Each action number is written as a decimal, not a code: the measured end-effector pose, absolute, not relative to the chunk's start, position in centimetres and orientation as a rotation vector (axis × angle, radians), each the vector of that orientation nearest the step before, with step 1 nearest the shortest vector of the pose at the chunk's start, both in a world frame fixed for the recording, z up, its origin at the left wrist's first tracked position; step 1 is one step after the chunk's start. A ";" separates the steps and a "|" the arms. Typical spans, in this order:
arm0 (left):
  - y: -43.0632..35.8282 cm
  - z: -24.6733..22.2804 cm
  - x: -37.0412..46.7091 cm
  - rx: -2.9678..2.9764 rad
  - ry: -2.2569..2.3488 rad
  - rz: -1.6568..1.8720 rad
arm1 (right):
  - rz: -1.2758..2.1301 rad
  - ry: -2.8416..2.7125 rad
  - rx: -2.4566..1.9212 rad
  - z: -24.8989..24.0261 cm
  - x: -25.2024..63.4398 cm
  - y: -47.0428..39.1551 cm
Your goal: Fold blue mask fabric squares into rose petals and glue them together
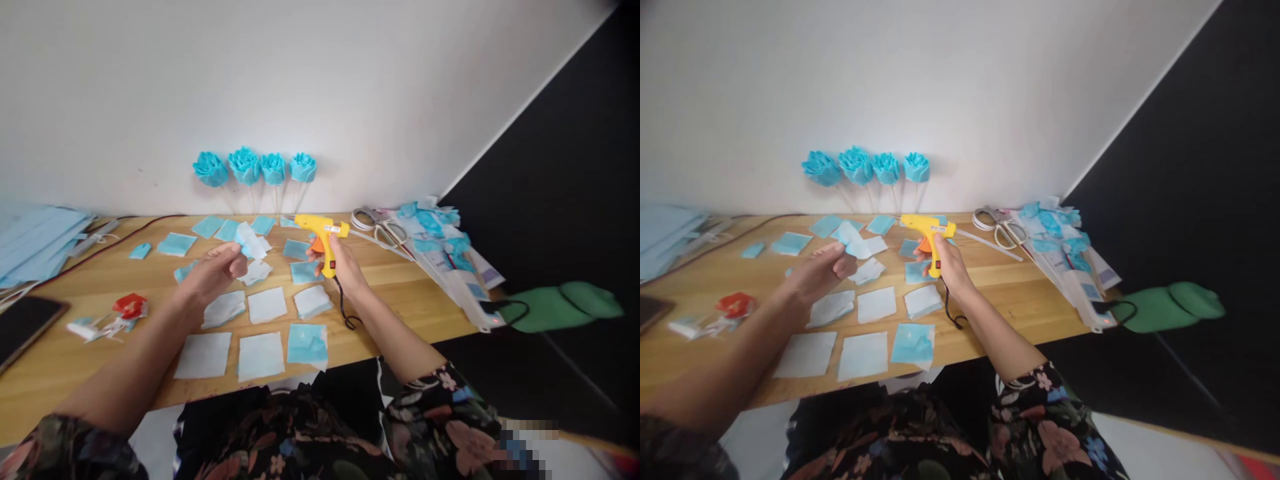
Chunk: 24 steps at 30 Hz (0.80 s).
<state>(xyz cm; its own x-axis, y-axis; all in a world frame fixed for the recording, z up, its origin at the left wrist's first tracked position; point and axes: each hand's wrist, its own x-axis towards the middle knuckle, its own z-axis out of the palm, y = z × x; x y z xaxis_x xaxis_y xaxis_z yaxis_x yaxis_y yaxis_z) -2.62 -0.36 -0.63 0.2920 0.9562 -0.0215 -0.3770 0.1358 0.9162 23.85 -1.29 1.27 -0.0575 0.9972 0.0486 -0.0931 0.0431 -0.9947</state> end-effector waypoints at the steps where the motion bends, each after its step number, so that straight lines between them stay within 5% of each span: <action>1: -0.3 -0.6 -2.6 0.984 0.747 1.105 | 1.239 -1.131 -1.118 1.6 24.5 -1.3; 8: -0.5 -0.4 -2.5 0.976 0.723 1.133 | 0.970 -0.761 -1.394 2.3 32.3 -3.1; 19: -0.9 -0.1 -2.1 0.936 0.730 1.137 | 1.365 -0.839 -1.733 0.0 38.3 -2.0; 24: -1.2 0.3 -1.6 0.945 0.757 1.137 | 0.398 -1.603 -2.124 1.6 39.7 -4.6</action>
<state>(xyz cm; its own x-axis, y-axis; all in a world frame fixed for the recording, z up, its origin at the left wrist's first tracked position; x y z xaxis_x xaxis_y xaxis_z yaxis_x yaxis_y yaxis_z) -1.62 -1.16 0.28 0.2630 0.9643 -0.0295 -0.3995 0.1367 0.9065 39.71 -4.64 1.61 0.2839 0.9581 0.0377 0.8293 -0.2257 -0.5112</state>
